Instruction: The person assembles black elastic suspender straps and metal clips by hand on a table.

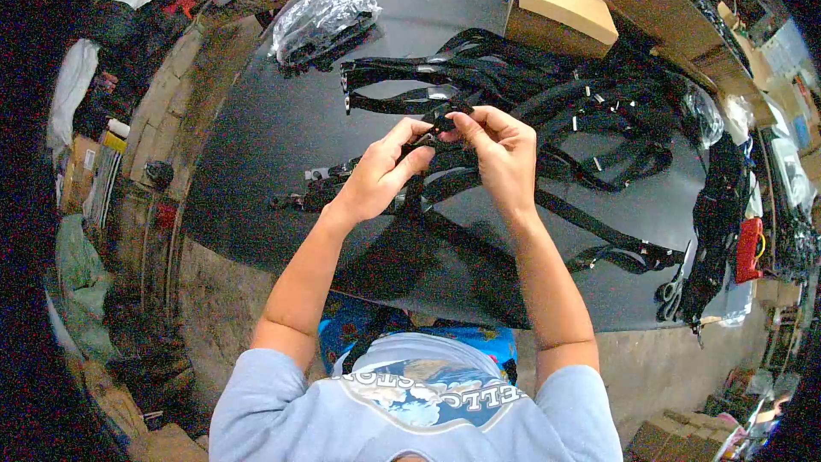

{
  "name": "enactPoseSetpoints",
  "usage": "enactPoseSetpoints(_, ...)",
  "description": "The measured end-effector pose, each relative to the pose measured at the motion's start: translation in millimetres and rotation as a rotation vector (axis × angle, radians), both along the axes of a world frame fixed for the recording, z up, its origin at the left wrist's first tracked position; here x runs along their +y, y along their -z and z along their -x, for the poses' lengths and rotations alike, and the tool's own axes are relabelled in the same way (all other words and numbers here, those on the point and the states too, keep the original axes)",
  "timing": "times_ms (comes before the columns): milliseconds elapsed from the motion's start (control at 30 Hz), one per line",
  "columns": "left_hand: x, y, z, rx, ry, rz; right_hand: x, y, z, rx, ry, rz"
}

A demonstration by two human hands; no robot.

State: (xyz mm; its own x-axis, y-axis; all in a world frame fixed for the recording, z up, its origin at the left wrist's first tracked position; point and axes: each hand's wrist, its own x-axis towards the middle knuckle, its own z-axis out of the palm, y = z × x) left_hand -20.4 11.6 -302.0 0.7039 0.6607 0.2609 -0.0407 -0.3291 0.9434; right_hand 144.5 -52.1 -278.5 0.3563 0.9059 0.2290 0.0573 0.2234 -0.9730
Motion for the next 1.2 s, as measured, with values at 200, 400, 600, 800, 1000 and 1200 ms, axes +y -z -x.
enactPoseSetpoints(200,-2,8,0,0.088,-0.096,-0.144,-3,19,-3,0.007,-0.036,-0.046)
enactPoseSetpoints(400,-8,0,-3,0.046,-0.138,-0.187,-8,23,-5,0.09,-0.082,-0.038)
enactPoseSetpoints(600,-8,-2,-2,0.087,-0.095,-0.149,-8,25,-14,0.06,-0.188,-0.064)
enactPoseSetpoints(800,-11,9,-5,-0.027,-0.135,-0.278,-3,13,-13,-0.135,-0.22,0.008)
enactPoseSetpoints(1000,-9,10,-1,-0.085,-0.183,-0.343,3,-1,-14,-0.186,-0.295,0.022)
enactPoseSetpoints(1200,-5,18,4,-0.132,-0.193,-0.296,13,1,-10,-0.226,-0.357,0.031)
